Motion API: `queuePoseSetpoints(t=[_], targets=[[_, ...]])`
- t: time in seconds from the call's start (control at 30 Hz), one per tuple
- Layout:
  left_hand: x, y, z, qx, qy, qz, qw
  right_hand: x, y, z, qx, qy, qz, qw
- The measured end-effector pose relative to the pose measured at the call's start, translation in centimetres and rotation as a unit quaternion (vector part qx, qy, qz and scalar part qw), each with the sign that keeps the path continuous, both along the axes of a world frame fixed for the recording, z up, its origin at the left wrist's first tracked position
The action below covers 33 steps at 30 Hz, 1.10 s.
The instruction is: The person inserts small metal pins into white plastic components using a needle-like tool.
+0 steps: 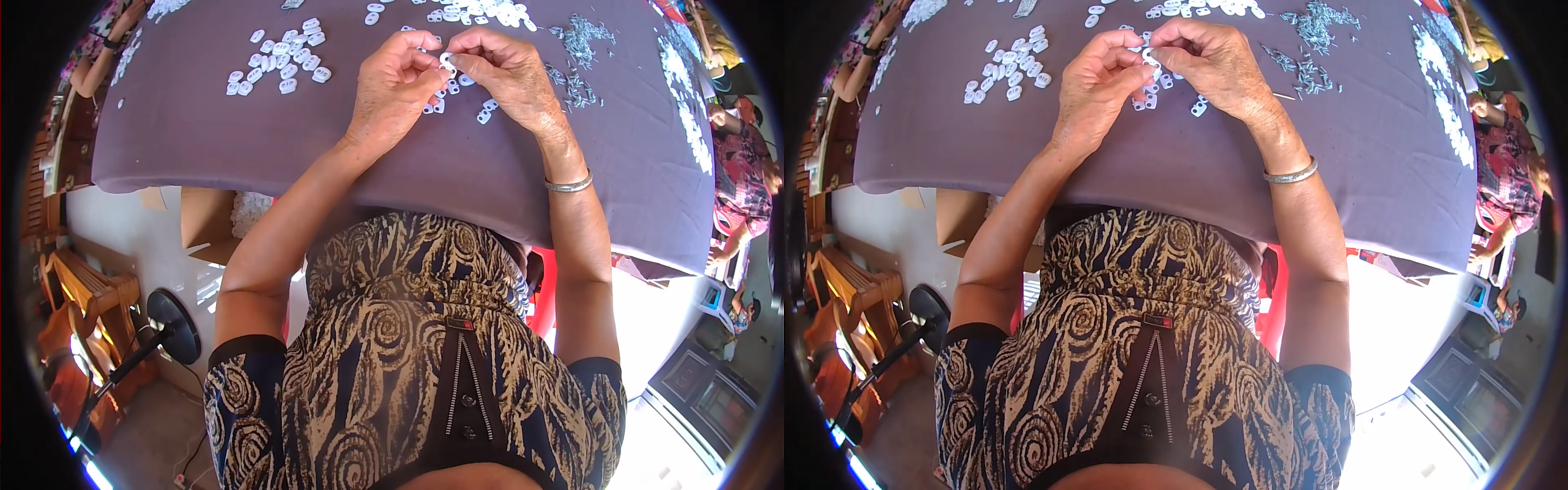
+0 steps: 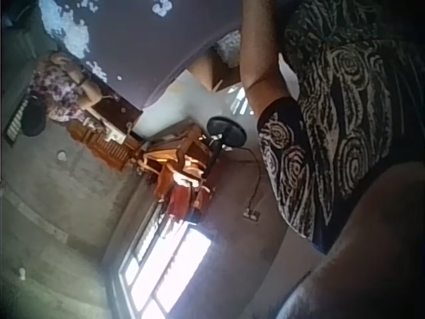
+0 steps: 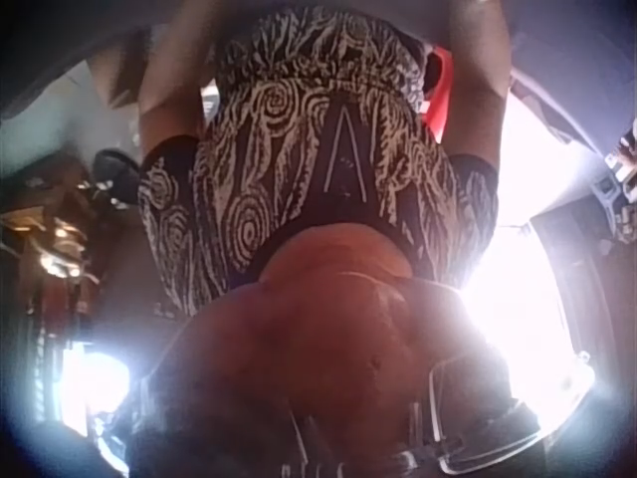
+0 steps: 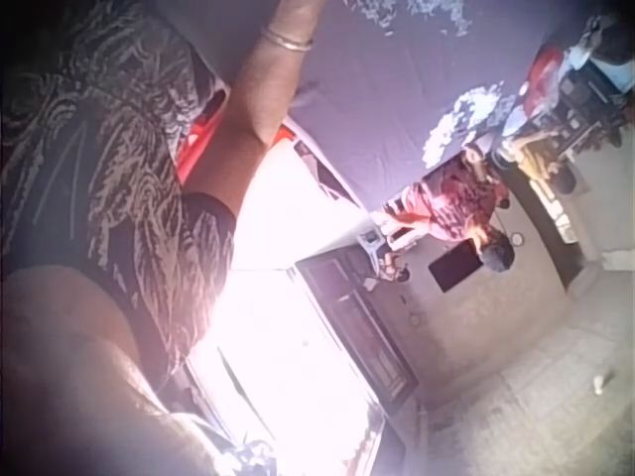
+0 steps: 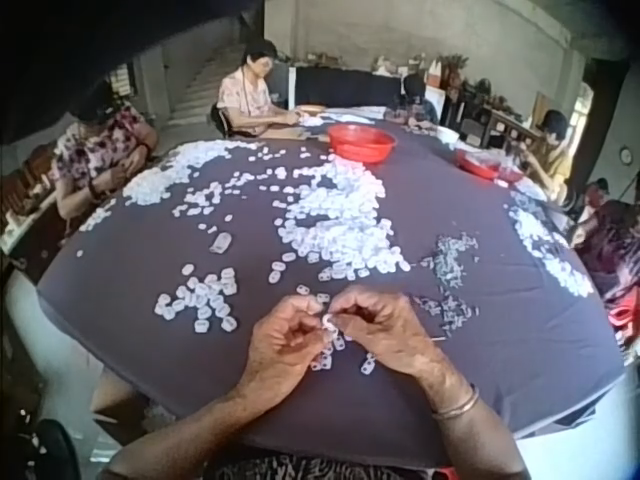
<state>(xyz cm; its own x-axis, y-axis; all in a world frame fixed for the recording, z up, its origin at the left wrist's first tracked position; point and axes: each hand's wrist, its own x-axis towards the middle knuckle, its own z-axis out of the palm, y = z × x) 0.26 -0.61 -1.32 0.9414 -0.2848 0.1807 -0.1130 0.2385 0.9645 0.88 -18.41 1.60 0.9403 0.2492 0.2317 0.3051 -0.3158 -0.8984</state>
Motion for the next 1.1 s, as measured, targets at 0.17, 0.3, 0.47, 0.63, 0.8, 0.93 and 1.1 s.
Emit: queuePoseSetpoints(t=[0.17, 0.3, 0.47, 0.63, 0.8, 0.93, 1.1], targets=[[0.0, 0.0, 0.1, -0.019, 0.033, 0.004, 0.999, -0.2, 0.1, 0.0, -0.017, 0.008, 0.005, 1.000], [-0.1, 0.1, 0.3, -0.009, 0.057, 0.014, 0.998, -0.2, 0.3, -0.5, -0.028, -0.014, -0.005, 1.000], [-0.1, 0.0, 0.6, -0.016, 0.071, 0.023, 0.997, -0.4, 0.5, -0.5, -0.049, -0.022, -0.011, 0.998], [0.2, 0.4, 0.4, -0.025, 0.081, 0.015, 0.996, -0.2, 0.5, -0.6, -0.053, -0.024, -0.005, 0.998], [0.1, 0.6, 1.2, 0.012, 0.093, 0.023, 0.995, 0.1, 0.5, -1.3, 0.009, -0.015, 0.029, 0.999], [0.2, 1.0, 1.3, 0.019, 0.099, 0.021, 0.995, -0.8, 0.8, 0.3, -0.086, -0.046, 0.019, 0.995], [0.1, 1.1, 1.5, 0.014, 0.089, -0.007, 0.996, -1.1, 0.9, 0.3, -0.127, -0.162, 0.002, 0.979]])
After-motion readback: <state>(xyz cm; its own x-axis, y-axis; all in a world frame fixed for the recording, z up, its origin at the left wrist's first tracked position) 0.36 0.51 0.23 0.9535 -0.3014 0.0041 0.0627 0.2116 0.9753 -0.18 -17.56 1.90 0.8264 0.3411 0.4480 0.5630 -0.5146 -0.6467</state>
